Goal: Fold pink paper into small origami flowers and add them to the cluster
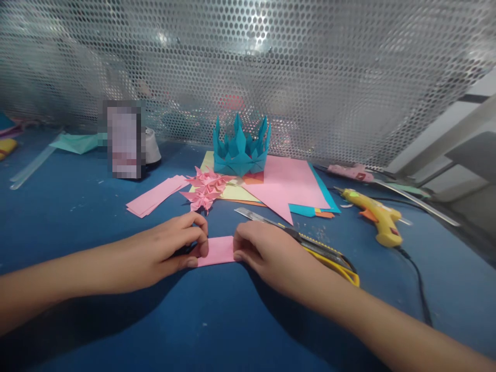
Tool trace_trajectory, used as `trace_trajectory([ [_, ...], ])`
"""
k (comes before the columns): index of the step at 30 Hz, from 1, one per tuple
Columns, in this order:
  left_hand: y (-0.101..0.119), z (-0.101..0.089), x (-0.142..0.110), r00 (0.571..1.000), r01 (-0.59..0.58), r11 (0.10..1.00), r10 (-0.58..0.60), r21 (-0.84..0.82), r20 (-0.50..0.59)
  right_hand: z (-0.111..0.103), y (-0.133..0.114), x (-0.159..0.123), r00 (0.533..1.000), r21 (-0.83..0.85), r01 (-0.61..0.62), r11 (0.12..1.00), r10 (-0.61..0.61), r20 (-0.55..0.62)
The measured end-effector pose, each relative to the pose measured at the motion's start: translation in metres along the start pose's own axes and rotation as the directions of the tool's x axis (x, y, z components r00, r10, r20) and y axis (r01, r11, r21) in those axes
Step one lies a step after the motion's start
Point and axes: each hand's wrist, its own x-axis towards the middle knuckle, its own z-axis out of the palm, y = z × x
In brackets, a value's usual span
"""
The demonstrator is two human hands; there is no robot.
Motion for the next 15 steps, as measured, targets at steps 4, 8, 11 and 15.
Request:
trace_trajectory([
  [4,-0.004,-0.005,-0.004,0.999,-0.038,0.996,0.041,-0.083,0.032,0.002,0.001,-0.001,0.999,0.045,0.033,0.998,-0.032,-0.017],
  [8,-0.003,-0.01,-0.004,0.996,0.016,0.992,-0.004,-0.126,0.094,0.004,0.003,-0.003,0.992,0.072,0.12,0.99,-0.116,-0.053],
  [11,0.0,-0.008,-0.003,0.997,0.05,0.988,-0.04,-0.148,0.07,0.005,0.003,-0.005,0.988,0.073,0.146,0.987,-0.142,-0.053],
  [15,0.0,0.0,-0.003,0.997,0.061,0.987,-0.066,-0.148,-0.028,0.004,0.001,-0.005,0.988,0.04,0.153,0.987,-0.152,-0.035],
])
